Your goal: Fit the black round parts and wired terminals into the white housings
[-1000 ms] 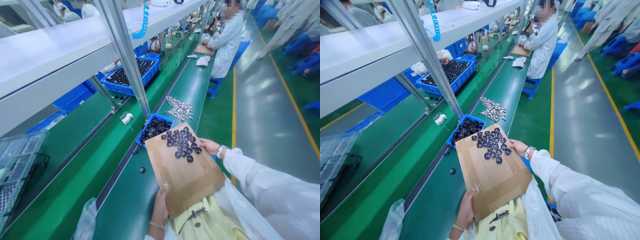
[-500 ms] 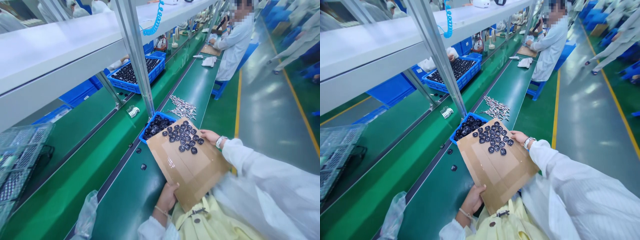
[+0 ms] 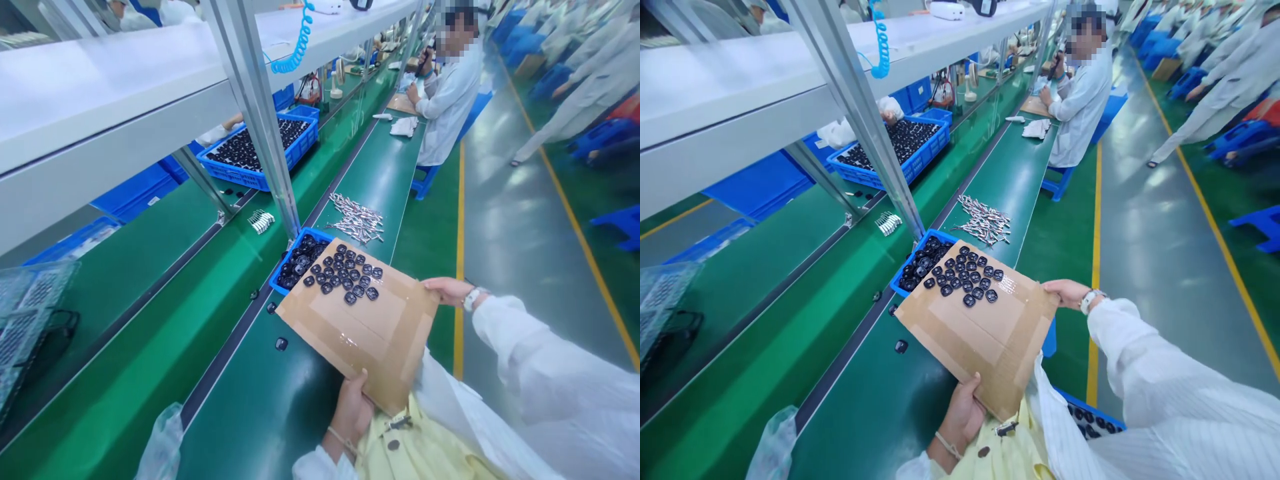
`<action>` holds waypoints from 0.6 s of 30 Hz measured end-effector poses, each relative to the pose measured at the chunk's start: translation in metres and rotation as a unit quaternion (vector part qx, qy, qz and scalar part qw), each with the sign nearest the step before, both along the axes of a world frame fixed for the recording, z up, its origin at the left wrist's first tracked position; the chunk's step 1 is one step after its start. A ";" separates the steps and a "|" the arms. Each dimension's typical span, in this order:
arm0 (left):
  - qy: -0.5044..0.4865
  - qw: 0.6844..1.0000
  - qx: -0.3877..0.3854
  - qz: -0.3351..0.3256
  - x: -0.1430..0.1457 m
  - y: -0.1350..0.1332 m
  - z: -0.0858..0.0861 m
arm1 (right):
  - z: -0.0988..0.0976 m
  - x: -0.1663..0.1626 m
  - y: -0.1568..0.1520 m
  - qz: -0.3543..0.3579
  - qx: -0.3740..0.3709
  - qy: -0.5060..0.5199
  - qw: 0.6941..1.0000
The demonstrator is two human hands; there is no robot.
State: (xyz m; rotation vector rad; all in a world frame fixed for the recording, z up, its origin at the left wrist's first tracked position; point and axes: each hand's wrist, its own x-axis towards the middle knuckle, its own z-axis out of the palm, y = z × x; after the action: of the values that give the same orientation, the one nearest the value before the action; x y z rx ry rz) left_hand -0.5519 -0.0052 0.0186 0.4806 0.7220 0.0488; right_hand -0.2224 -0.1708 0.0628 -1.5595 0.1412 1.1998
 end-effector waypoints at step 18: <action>0.117 0.690 0.665 -0.262 0.098 0.101 0.100 | -0.035 -0.093 -0.002 -0.192 0.122 0.033 0.973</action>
State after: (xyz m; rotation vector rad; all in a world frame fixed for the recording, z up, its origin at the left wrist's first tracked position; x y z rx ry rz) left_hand -0.4536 0.0956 0.1184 2.1350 0.6726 -0.0388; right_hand -0.3156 -0.1732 0.0281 -1.2107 0.3125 0.9225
